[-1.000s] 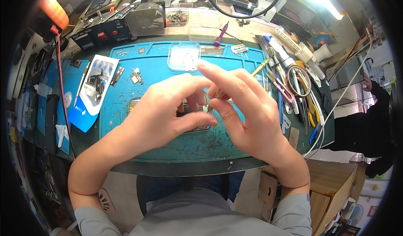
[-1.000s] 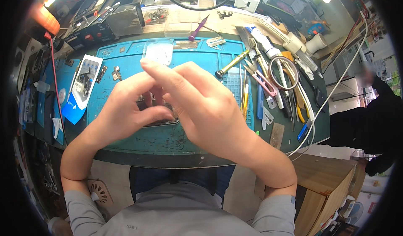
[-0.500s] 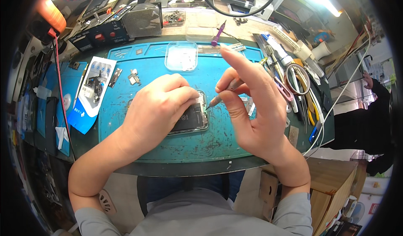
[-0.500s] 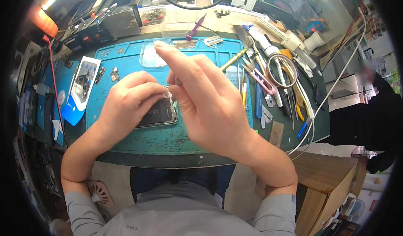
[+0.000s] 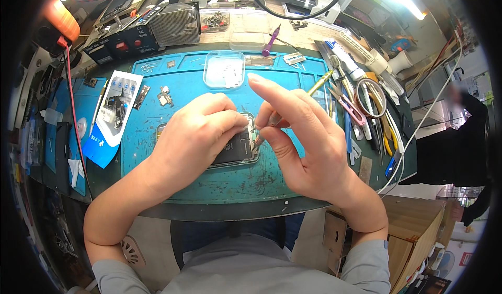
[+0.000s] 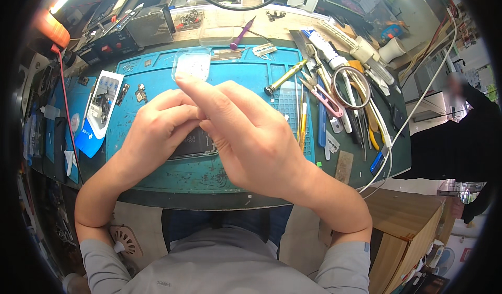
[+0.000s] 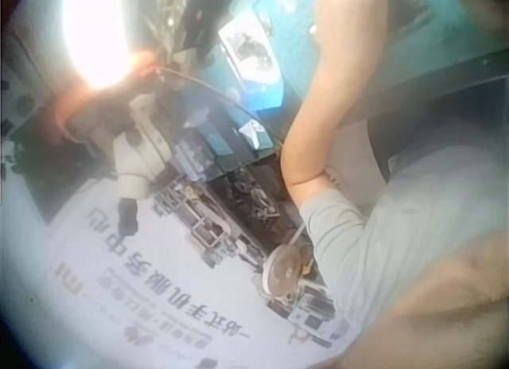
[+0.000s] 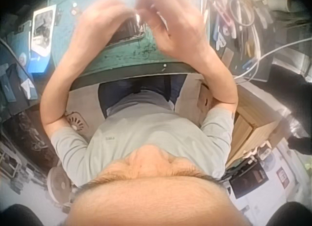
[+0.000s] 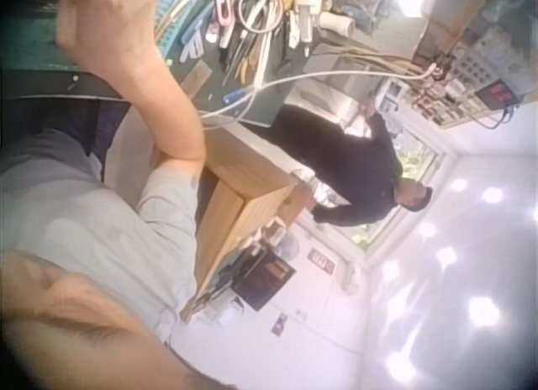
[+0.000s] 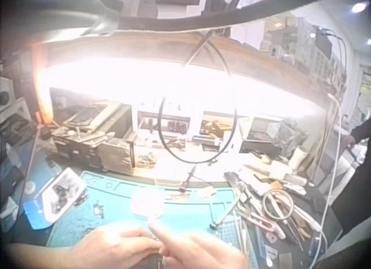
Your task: The person works on a disassembled smartphone placed on a blue mat. They handle small components, use a magnifying glass to inspect the board, and apply adhesive tape to internal parts. The person uses tweezers and a screwdriver to manipulate connectors and screws.
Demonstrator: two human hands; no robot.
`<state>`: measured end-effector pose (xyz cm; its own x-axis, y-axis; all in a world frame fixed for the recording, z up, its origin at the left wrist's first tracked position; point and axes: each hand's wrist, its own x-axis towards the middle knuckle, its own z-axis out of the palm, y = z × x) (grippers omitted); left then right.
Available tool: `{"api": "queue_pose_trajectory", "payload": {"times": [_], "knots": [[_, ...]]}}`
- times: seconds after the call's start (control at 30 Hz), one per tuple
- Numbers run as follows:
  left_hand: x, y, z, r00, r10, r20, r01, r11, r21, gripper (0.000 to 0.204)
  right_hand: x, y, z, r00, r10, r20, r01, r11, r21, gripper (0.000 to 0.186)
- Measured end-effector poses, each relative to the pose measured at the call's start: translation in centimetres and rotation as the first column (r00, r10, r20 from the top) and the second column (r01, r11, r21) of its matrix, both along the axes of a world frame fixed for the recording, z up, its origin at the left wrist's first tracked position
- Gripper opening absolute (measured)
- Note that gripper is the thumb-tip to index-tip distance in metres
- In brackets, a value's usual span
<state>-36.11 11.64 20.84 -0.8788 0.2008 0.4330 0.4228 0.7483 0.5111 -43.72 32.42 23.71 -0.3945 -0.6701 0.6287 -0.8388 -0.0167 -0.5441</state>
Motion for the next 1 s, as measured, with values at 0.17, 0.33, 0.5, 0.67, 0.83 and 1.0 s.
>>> {"api": "queue_pose_trajectory", "payload": {"times": [0.17,0.33,0.5,0.67,0.83,1.0], "knots": [[0.7,0.1,2.6,0.971,-0.063,0.229,0.019,0.982,0.189,0.023,-0.3,0.6,0.1,1.000,0.006,-0.031,-0.004,0.998,0.069,0.053],[1.4,0.7,3.0,0.891,-0.277,0.359,0.021,0.815,0.579,0.052,0.8,0.3,1.3,1.000,-0.001,-0.017,0.000,1.000,-0.025,0.051],[1.1,1.0,2.5,0.886,-0.281,0.370,0.005,0.802,0.597,0.065,1.0,0.3,1.0,0.998,0.054,0.033,-0.055,0.998,0.022,0.057],[0.7,1.5,2.1,0.960,-0.158,0.232,0.041,0.898,0.439,0.068,1.1,-0.2,1.0,0.995,0.073,0.062,-0.073,0.997,-0.006,0.053],[0.8,1.1,2.8,0.908,-0.265,0.325,0.052,0.840,0.539,0.077,1.1,0.2,1.0,0.990,0.003,0.140,-0.008,0.999,0.031,0.052],[0.6,0.8,2.8,0.957,-0.142,0.253,0.089,0.973,0.212,0.074,0.7,0.1,1.3,1.000,0.006,0.016,-0.007,0.999,0.038,0.052]]}}
